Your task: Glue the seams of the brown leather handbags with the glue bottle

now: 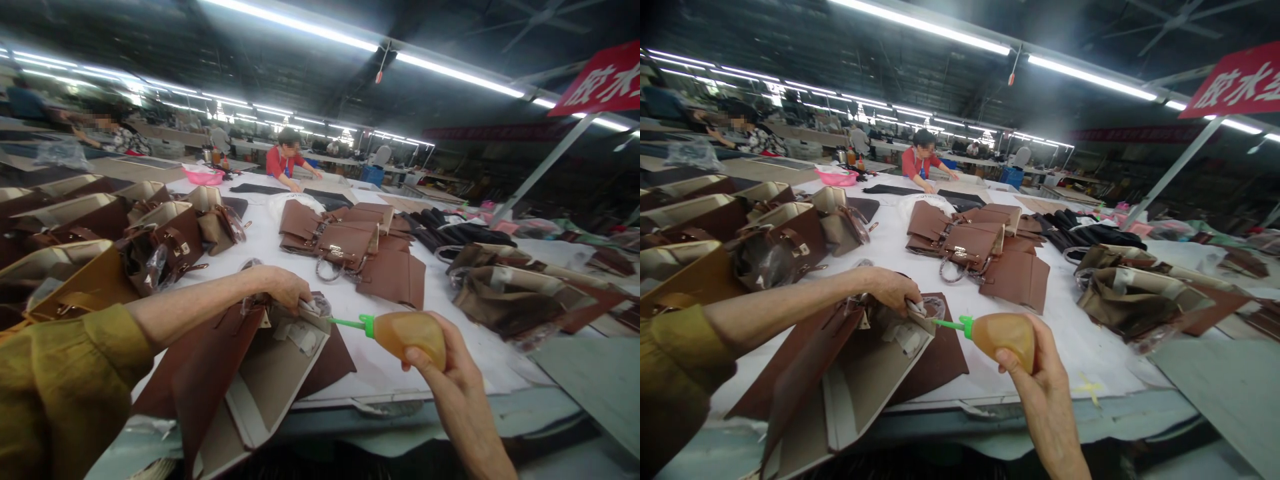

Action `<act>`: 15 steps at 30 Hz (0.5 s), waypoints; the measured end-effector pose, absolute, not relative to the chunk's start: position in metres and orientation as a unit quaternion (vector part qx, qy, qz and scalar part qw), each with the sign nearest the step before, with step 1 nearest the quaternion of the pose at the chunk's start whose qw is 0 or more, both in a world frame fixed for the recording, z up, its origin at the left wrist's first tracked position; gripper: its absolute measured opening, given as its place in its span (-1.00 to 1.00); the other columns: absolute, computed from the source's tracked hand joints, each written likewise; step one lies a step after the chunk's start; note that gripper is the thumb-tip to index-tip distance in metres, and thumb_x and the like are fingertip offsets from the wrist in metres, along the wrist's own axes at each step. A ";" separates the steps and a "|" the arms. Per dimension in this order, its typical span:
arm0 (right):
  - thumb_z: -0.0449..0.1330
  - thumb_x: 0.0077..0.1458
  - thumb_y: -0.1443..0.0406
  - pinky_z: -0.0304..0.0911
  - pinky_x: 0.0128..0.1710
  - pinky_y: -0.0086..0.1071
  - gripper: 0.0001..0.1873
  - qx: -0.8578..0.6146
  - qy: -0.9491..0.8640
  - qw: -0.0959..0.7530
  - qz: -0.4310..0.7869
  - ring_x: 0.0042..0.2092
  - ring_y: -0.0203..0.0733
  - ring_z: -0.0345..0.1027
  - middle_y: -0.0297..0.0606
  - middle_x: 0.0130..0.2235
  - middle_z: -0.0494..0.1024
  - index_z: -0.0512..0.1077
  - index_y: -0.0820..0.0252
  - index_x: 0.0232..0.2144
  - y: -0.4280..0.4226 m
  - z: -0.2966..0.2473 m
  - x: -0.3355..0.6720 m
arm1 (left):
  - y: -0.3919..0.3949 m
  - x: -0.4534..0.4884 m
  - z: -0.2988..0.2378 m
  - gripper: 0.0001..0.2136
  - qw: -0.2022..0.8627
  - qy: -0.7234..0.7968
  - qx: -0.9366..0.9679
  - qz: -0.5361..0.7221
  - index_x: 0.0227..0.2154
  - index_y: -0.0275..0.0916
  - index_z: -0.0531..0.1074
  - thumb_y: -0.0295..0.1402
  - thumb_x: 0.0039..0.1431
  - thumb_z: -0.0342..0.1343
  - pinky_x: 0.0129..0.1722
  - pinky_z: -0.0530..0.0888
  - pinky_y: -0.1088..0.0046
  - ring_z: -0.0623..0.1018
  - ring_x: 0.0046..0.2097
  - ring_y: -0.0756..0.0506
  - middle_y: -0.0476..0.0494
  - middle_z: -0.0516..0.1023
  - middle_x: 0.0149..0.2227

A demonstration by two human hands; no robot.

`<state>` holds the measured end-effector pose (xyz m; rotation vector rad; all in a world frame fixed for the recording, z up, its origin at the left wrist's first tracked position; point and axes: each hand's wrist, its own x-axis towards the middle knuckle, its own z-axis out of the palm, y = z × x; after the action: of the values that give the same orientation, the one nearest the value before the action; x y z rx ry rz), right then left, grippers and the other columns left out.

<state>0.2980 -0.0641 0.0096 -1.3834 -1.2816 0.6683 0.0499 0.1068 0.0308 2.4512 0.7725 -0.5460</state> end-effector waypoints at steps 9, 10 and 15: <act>0.28 -0.08 0.08 0.21 -0.30 -0.36 -0.44 -0.593 -0.546 0.527 0.268 -0.18 -0.08 0.30 -0.27 -0.14 0.38 0.25 0.06 -0.04 -0.070 -0.005 0.306 | 0.105 0.052 0.035 -0.70 0.204 0.279 0.913 -0.219 -0.24 -0.15 0.49 -0.37 -0.11 0.09 -0.44 0.31 0.55 0.44 -0.37 -0.03 -0.03 0.57 -0.32; 0.28 -0.09 0.08 0.22 -0.28 -0.37 -0.44 -0.596 -0.548 0.525 0.263 -0.19 -0.10 0.31 -0.28 -0.14 0.38 0.25 0.05 -0.04 -0.071 -0.005 0.306 | 0.104 0.052 0.035 -0.69 0.203 0.276 0.913 -0.220 -0.23 -0.14 0.49 -0.38 -0.11 0.08 -0.43 0.32 0.55 0.45 -0.36 -0.03 -0.03 0.57 -0.31; 0.31 -0.13 0.08 0.23 -0.24 -0.39 -0.44 -0.582 -0.558 0.542 0.238 -0.16 -0.11 0.30 -0.31 -0.13 0.38 0.28 0.02 -0.06 -0.066 0.001 0.304 | 0.103 0.054 0.037 -0.68 0.206 0.276 0.911 -0.228 -0.20 -0.14 0.49 -0.38 -0.10 0.08 -0.42 0.33 0.54 0.45 -0.36 -0.03 -0.02 0.57 -0.31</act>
<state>0.3043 -0.0662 0.0007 -1.3825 -1.3254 0.5654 0.0536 0.1029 0.0375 2.5379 0.7699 -0.6340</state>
